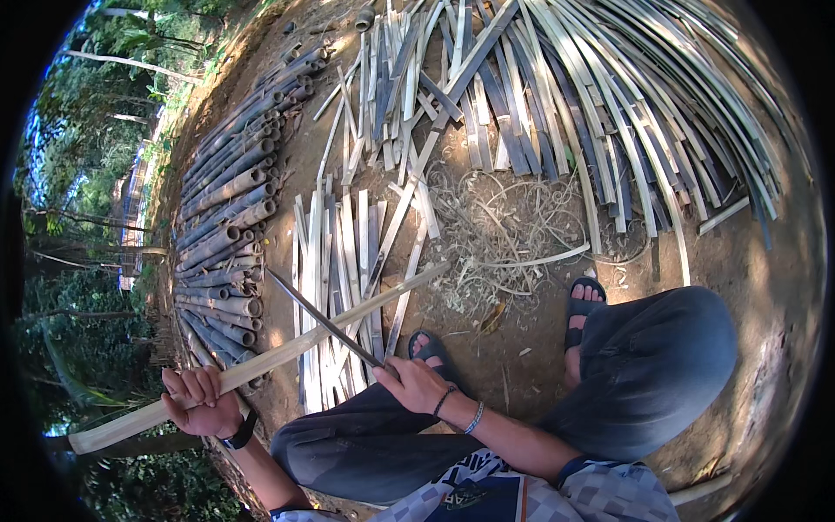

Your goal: The person shaves a thin strip of bamboo by hand using a knife while sitting in an outdoor workshop.

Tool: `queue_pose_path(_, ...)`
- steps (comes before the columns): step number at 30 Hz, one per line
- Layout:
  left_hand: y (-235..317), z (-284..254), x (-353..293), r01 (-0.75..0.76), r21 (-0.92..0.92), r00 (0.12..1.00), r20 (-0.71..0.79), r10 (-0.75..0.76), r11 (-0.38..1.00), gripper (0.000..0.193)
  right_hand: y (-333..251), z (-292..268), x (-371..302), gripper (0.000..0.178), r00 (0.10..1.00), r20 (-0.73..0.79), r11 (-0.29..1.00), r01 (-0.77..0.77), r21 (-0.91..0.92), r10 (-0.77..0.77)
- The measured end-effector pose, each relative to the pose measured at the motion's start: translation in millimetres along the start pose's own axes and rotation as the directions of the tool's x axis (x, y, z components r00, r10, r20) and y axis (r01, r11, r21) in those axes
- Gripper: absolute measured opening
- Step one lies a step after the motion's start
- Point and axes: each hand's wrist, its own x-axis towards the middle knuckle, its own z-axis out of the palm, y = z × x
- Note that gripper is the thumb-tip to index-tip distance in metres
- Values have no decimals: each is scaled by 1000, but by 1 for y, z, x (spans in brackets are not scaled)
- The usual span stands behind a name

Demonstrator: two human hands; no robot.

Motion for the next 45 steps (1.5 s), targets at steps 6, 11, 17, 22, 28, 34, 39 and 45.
queue_pose_path(6,0,-2,1,-8,4,1000,-15,8,1000,32,67,-12,10,50,953,-137,961,-259,97,271)
queue_pose_path(11,-1,-3,0,7,-2,999,-33,-7,1000,31,15,2,-2,45,1000,-2,999,-4,-42,4)
queue_pose_path(17,-5,2,7,7,-20,1000,-14,-8,1000,31,93,6,18,51,903,-125,857,-336,390,411)
queue_pose_path(22,-1,-2,0,-1,-4,999,-47,1,1000,31,37,12,1,52,991,-120,998,-61,-16,58)
queue_pose_path(28,-3,2,2,-3,11,1000,-30,3,1000,30,37,-2,4,51,1000,-7,982,-4,-190,3)
queue_pose_path(34,-2,-3,3,0,27,999,-34,1,1000,31,63,-2,7,56,927,-151,940,-340,39,342)
queue_pose_path(39,-3,-1,3,-3,6,999,-38,3,1000,32,18,7,0,55,996,44,996,-74,47,72)
queue_pose_path(45,-4,0,6,0,-5,999,-41,0,1000,32,107,5,6,51,926,-227,952,-279,126,302)
